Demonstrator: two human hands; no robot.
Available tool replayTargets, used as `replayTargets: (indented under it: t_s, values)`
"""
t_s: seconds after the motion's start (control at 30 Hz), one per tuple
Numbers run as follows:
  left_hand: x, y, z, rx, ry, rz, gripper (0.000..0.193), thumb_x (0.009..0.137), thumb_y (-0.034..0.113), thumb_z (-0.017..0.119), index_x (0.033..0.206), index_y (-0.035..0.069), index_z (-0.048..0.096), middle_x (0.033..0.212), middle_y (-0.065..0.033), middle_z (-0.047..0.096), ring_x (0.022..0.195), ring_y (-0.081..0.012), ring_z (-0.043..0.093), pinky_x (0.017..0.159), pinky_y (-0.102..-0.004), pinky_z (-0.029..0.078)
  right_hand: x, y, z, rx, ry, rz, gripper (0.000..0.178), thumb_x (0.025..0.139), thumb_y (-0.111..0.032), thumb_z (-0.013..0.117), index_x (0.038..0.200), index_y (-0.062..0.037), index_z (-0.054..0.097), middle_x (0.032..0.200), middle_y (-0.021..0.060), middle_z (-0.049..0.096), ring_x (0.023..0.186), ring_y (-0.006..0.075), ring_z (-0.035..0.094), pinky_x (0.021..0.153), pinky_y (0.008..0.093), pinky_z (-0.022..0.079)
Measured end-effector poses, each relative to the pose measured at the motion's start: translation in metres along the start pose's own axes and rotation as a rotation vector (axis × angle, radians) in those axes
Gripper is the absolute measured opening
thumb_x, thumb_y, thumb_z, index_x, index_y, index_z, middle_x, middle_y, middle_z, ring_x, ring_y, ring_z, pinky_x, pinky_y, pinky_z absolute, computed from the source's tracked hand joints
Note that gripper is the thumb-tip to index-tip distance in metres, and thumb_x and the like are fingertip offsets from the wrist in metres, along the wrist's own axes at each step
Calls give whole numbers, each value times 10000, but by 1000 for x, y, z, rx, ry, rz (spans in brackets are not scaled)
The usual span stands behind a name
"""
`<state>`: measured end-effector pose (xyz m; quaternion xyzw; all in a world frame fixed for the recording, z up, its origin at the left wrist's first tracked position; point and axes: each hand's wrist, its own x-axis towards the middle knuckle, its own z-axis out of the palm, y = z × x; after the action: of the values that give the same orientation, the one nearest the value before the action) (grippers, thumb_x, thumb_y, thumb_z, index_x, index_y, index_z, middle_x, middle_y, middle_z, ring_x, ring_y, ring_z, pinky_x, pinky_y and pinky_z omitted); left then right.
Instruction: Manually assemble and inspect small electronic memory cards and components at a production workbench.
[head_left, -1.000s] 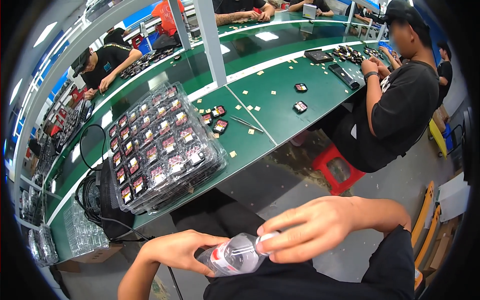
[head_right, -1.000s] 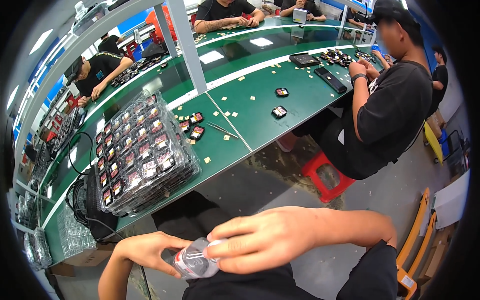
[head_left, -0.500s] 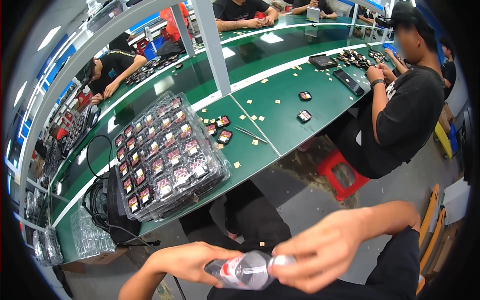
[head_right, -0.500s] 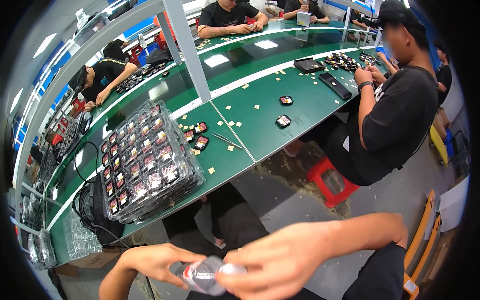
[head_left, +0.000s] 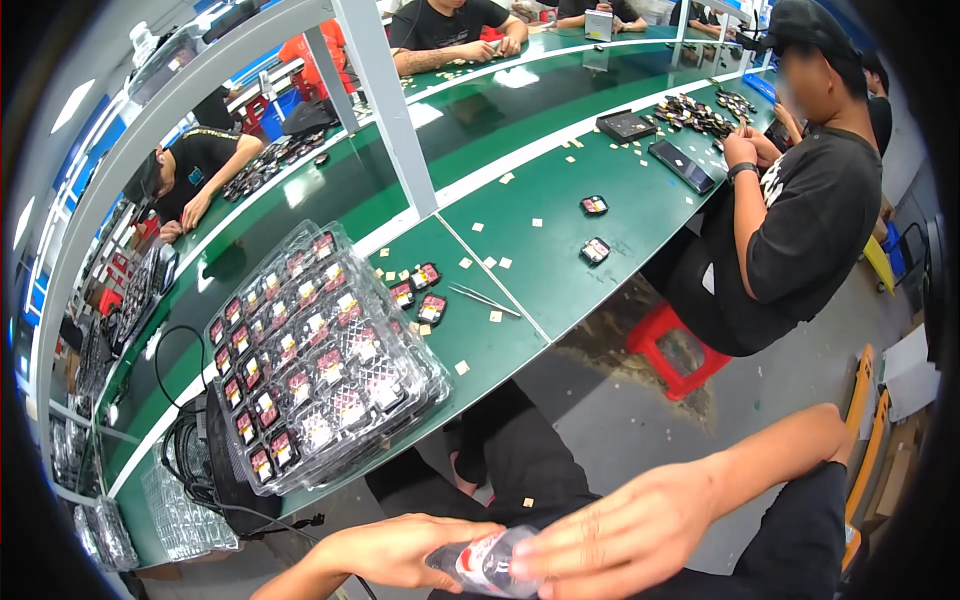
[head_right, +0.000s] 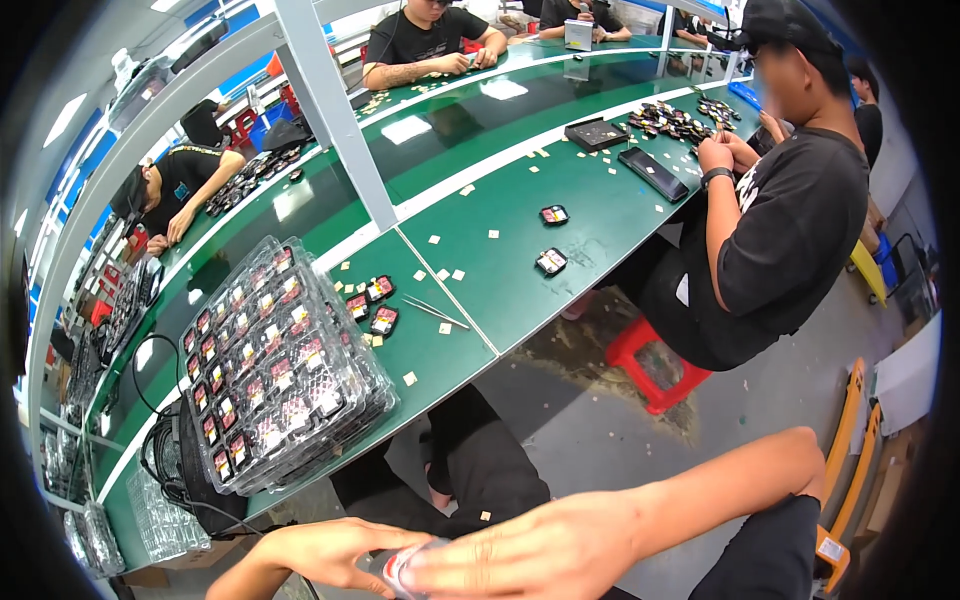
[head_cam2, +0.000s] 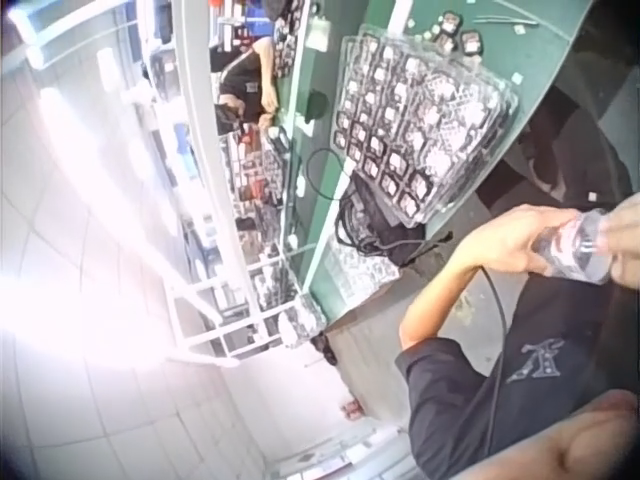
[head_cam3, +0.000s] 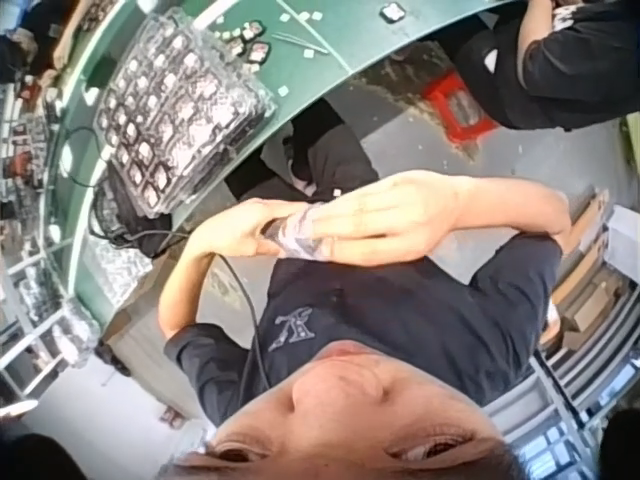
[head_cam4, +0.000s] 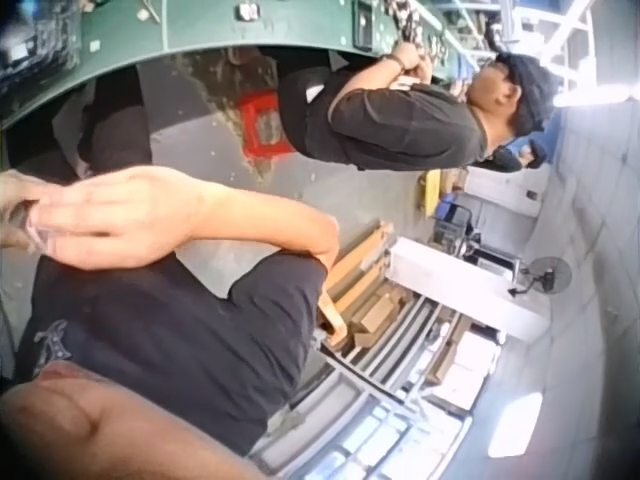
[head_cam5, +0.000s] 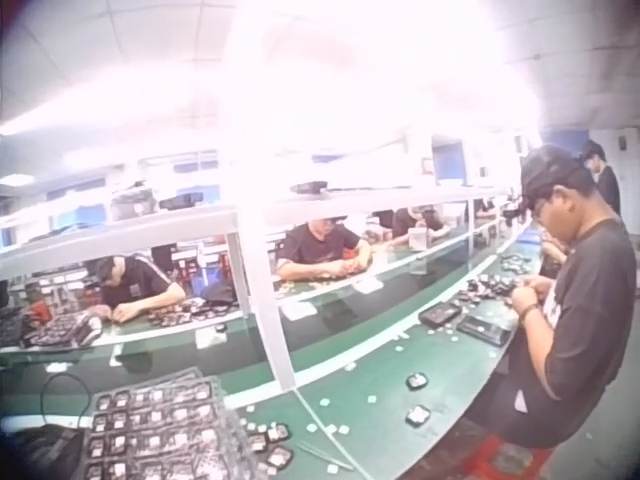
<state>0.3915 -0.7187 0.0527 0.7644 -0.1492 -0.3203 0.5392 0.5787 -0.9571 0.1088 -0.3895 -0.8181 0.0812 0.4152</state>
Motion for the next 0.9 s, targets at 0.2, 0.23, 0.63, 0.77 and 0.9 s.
replayTargets:
  t_s: [0.2,0.23,0.63,0.77,0.9]
  values:
    - [2,12,-6,28,138,-205,793,837,178,777,1509,15,389,1428,-229,541,1287,-375,550,1068,-424,449,-15,9,-3,-165,33,377,350,926,-268,701,1111,28,667,1089,154,649,799,234,667,614,298,574]
    - [2,12,-6,53,147,-204,787,839,174,776,1506,11,391,1442,-222,531,1293,-370,546,1074,-418,446,-17,12,-6,-144,4,350,295,908,-213,720,1089,15,680,1090,143,661,790,224,668,619,289,570]
    - [3,11,-16,-160,-128,-78,790,683,22,781,1419,-36,501,1355,-240,599,1258,-375,580,1055,-403,454,-5,13,3,-303,4,-350,78,882,-95,621,851,-33,657,971,167,672,820,284,672,747,374,579]
    - [0,4,-10,33,14,-174,790,759,139,793,1463,10,459,1400,-214,567,1266,-364,574,1055,-419,463,-12,19,0,-446,-194,-108,138,945,-148,647,989,-17,656,897,47,633,677,132,586,606,229,486]
    - [-4,2,4,209,249,-234,785,778,239,823,1459,57,477,1395,-161,591,1208,-347,615,993,-417,517,-20,36,18,-290,-43,117,285,866,-330,766,931,-88,629,723,-24,491,560,96,477,477,237,346]
